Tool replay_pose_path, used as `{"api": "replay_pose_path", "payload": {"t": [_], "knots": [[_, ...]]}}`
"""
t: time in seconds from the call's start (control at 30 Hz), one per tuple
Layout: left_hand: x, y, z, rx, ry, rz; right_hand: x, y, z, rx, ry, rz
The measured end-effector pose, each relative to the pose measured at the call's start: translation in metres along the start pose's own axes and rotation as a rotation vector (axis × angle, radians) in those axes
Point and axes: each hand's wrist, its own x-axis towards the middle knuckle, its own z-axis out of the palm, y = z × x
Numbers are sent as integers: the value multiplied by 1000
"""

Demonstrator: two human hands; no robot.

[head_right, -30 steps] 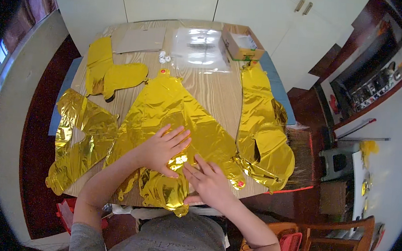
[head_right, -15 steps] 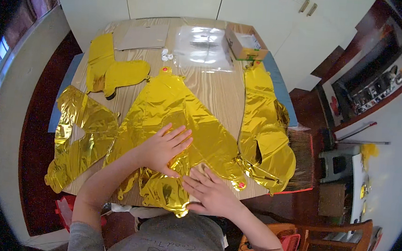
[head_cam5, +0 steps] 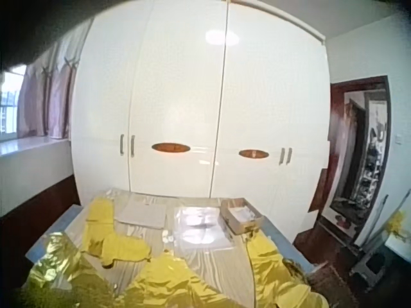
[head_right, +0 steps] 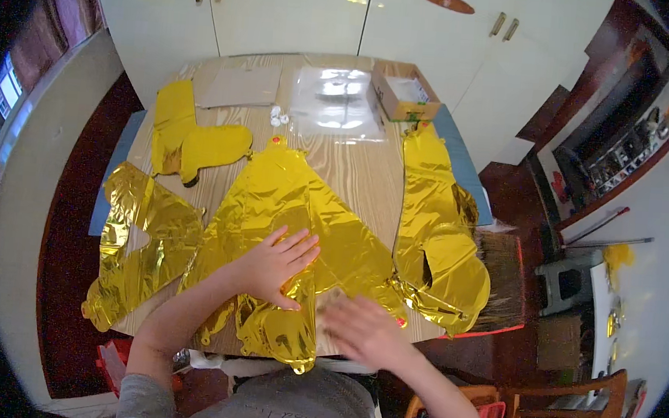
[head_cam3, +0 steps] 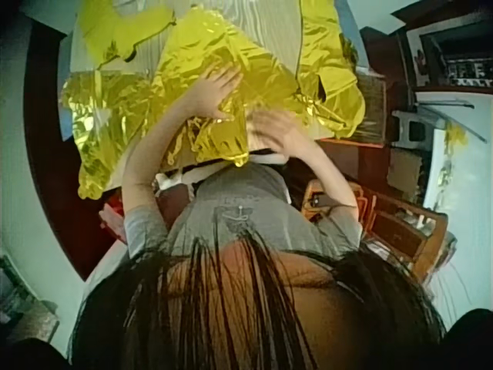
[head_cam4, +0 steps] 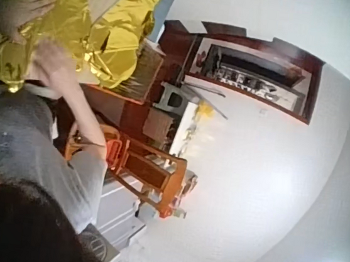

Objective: Folding gold-colored foil sheets around cardboard templates at a workspace.

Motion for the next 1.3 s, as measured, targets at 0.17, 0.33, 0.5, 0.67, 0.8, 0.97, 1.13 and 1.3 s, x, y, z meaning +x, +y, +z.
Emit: {"api": "replay_pose_path", "payload": {"t": [0.17, 0.33, 0.5, 0.67, 0.8, 0.97, 1.13, 1.3], "knots": [[1, 0, -4, 29, -18, -19, 32, 45, -11, -336, 52, 180], [2, -2, -1, 32, -26, -23, 39, 66, 2, -422, -6, 158], [2, -12, -1, 37, -26, -50, 36, 73, 7, -424, 70, 202], [0, -14, -4, 46, -70, -57, 51, 80, 3, -489, 109, 489], [3, -14, -7, 62, -115, -52, 61, 86, -6, -428, -56, 615], [3, -13, -9, 73, -131, -50, 60, 98, -1, -276, -58, 635], [4, -14, -10, 32, -140, -59, 71, 90, -23, -9, -215, 716], [5, -15, -8, 45, -125, -51, 60, 92, 1, -141, -1, 639]]}}
